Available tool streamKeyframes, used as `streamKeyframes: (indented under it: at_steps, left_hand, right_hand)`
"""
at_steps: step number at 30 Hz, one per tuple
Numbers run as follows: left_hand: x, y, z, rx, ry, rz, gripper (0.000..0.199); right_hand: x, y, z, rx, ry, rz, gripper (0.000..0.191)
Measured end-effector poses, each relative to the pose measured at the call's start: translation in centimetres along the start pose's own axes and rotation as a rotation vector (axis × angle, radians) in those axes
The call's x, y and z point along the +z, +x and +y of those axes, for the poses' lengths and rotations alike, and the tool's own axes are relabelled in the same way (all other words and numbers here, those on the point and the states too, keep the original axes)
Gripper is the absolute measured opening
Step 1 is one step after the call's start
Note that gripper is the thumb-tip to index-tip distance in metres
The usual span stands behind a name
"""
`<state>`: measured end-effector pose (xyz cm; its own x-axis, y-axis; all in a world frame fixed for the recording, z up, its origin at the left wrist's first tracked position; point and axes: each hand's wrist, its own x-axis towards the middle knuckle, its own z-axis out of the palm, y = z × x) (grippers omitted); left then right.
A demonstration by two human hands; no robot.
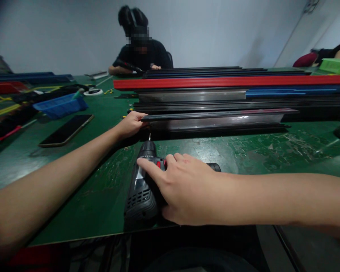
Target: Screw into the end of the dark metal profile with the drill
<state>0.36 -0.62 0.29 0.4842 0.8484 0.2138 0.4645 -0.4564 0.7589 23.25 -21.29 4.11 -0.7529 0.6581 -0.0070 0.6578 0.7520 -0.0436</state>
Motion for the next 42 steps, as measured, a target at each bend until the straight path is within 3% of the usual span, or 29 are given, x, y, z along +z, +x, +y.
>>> streamKeyframes:
  at_steps: [4,11,17,37,42]
  left_hand:
    - [0.0,0.0,0.0,0.008,0.007,0.013,0.033]
    - [0.0,0.0,-0.5,0.010,0.037,0.022,0.029]
    - [-0.1,0.0,-0.7,0.026,0.051,0.020,0.028]
    - [-0.2,-0.1,-0.9,0.067,0.046,0.015,0.027]
    - [-0.2,0.0,-0.9,0.078,0.065,0.006,0.027]
  right_hand:
    - [1.1,-0.1,-0.6,-0.030,-0.033,0.083,0.102]
    - [1.4,0.5,0.4,-0.127,-0.087,0.081,0.098]
    - [1.9,0.3,0.0,-0.098,-0.059,0.111,0.110]
    - [1.1,1.2,1.3,-0.106,-0.001,0.018,0.116]
    - [0.3,1.5,2.9,-0.137,0.119,-0.077,0.103]
